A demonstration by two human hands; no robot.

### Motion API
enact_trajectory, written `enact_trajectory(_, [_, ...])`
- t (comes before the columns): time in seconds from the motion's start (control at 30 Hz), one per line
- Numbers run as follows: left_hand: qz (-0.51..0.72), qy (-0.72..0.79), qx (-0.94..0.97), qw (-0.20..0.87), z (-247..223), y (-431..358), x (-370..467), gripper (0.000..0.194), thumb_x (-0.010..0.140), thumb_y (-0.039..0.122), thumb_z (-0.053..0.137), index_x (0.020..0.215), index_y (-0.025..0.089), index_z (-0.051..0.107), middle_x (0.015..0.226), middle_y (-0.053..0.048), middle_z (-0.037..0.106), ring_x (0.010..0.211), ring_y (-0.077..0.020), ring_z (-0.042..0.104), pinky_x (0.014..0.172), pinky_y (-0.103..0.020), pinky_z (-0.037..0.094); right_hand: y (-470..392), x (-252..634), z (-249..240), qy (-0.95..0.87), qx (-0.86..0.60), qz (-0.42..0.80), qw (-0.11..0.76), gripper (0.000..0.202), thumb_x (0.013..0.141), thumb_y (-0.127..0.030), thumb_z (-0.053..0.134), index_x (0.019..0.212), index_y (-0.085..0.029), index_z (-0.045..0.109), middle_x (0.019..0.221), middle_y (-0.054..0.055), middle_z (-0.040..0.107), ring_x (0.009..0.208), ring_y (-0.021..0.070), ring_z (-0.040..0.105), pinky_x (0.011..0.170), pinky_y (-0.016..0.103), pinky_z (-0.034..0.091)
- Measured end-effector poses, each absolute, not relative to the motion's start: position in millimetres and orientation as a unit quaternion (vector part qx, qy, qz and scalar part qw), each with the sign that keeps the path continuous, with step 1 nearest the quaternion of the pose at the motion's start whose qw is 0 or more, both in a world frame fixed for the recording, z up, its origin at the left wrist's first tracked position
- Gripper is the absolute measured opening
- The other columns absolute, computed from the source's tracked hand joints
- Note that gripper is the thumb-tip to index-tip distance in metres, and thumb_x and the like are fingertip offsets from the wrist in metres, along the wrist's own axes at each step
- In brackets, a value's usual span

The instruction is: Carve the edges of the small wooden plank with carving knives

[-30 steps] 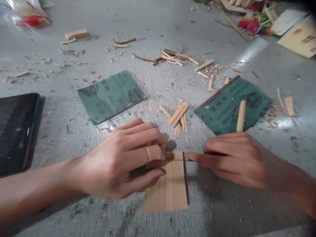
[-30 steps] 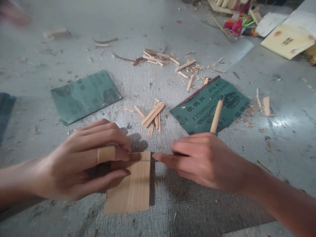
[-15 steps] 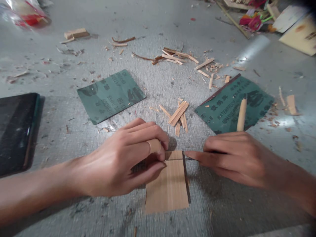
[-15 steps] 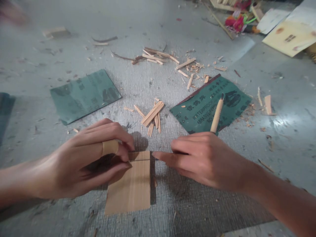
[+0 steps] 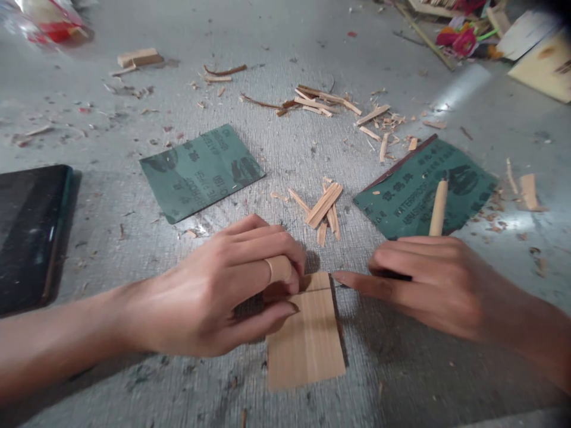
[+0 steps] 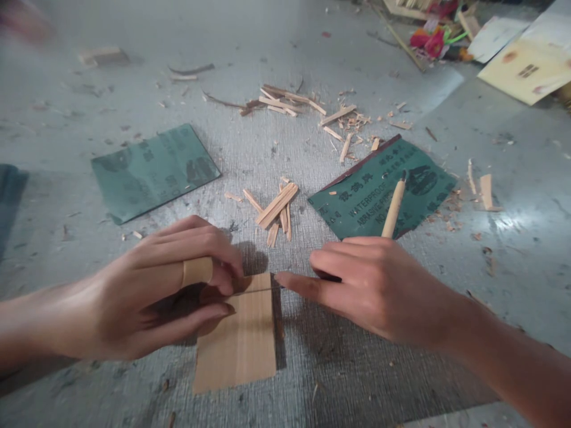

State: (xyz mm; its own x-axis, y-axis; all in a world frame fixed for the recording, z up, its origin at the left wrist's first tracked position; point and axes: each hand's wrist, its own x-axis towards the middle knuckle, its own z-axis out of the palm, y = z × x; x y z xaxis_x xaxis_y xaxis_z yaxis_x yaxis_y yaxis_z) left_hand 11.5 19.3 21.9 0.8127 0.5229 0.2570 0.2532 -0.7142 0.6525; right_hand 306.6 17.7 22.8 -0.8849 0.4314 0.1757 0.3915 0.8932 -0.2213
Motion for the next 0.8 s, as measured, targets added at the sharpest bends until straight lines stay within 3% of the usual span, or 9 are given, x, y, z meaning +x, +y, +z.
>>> enact_trajectory(0.2, [0.216, 0.209, 0.899, 0.319, 20.5, 18.5, 10.5, 0.011, 0.088, 0.009, 0.061, 0.096, 0.016, 0.056, 0.101, -0.005, 0.066, 0.092, -0.0138, 0.060, 0.086, -0.032, 0.043, 16.8, 301.3, 26.0, -0.966, -0.220, 0.060, 0.124, 0.027, 0.106, -0.017, 0.042, 0.098, -0.016, 0.068, 0.071, 0.000, 0.056, 0.061, 0.0132, 0.042, 0.059, 0.031, 0.028])
enact_trajectory(0.37, [0.215, 0.206, 0.909, 0.290, 19.0, 16.2, 9.1, 0.018, 0.089, 0.014, 0.060, 0.107, 0.016, 0.056, 0.104, -0.007, 0.066, 0.089, -0.0177, 0.058, 0.080, -0.035, 0.042, 14.3, 302.6, 27.8, -0.971, -0.203, 0.047, 0.115, 0.024, 0.104, -0.013, 0.045, 0.113, -0.015, 0.067, 0.069, 0.000, 0.057, 0.062, 0.0145, 0.043, 0.058, 0.032, 0.029])
enact_trajectory(0.43, [0.206, 0.220, 0.912, 0.278, 19.4, 14.1, 9.6, 0.026, 0.090, 0.025, 0.066, 0.112, 0.015, 0.055, 0.104, -0.008, 0.066, 0.088, -0.0196, 0.058, 0.080, -0.037, 0.042, 15.7, 307.2, 28.5, -0.975, -0.187, 0.051, 0.112, 0.026, 0.103, -0.012, 0.046, 0.121, -0.015, 0.064, 0.071, 0.000, 0.059, 0.063, 0.0149, 0.047, 0.058, 0.032, 0.031])
enact_trajectory(0.57, [0.190, 0.269, 0.914, 0.238, 21.7, 9.4, 10.8, 0.060, 0.080, 0.063, 0.073, 0.112, 0.015, 0.056, 0.105, -0.009, 0.065, 0.090, -0.0243, 0.059, 0.081, -0.040, 0.043, 20.2, 320.7, 31.8, -0.958, -0.237, 0.066, 0.145, 0.037, 0.100, -0.014, 0.051, 0.135, -0.021, 0.058, 0.081, 0.002, 0.068, 0.070, 0.0159, 0.059, 0.061, 0.032, 0.043])
enact_trajectory(0.63, [0.174, 0.276, 0.915, 0.238, 23.3, 8.8, 10.4, 0.060, 0.078, 0.066, 0.073, 0.108, 0.016, 0.058, 0.106, -0.009, 0.064, 0.092, -0.0252, 0.058, 0.081, -0.040, 0.042, 22.6, 325.1, 33.3, -0.925, -0.310, 0.083, 0.203, 0.050, 0.096, -0.011, 0.057, 0.143, -0.029, 0.055, 0.090, 0.003, 0.071, 0.073, 0.0163, 0.062, 0.063, 0.032, 0.048])
enact_trajectory(0.7, [0.150, 0.275, 0.914, 0.259, 25.2, 10.2, 9.3, 0.054, 0.079, 0.062, 0.075, 0.106, 0.018, 0.060, 0.108, -0.008, 0.063, 0.093, -0.0251, 0.057, 0.082, -0.040, 0.042, 25.7, 325.4, 33.3, -0.862, -0.378, 0.123, 0.315, 0.057, 0.092, -0.005, 0.060, 0.138, -0.037, 0.062, 0.095, 0.003, 0.071, 0.072, 0.0162, 0.064, 0.062, 0.033, 0.050])
enact_trajectory(0.8, [0.124, 0.261, 0.912, 0.291, 28.7, 13.6, 8.0, 0.049, 0.080, 0.057, 0.076, 0.105, 0.019, 0.061, 0.113, -0.008, 0.062, 0.097, -0.0247, 0.055, 0.084, -0.040, 0.042, 31.9, 321.3, 30.1, -0.741, -0.407, 0.261, 0.466, 0.042, 0.091, -0.003, 0.054, 0.113, -0.030, 0.078, 0.099, 0.008, 0.073, 0.069, 0.0188, 0.068, 0.056, 0.036, 0.052])
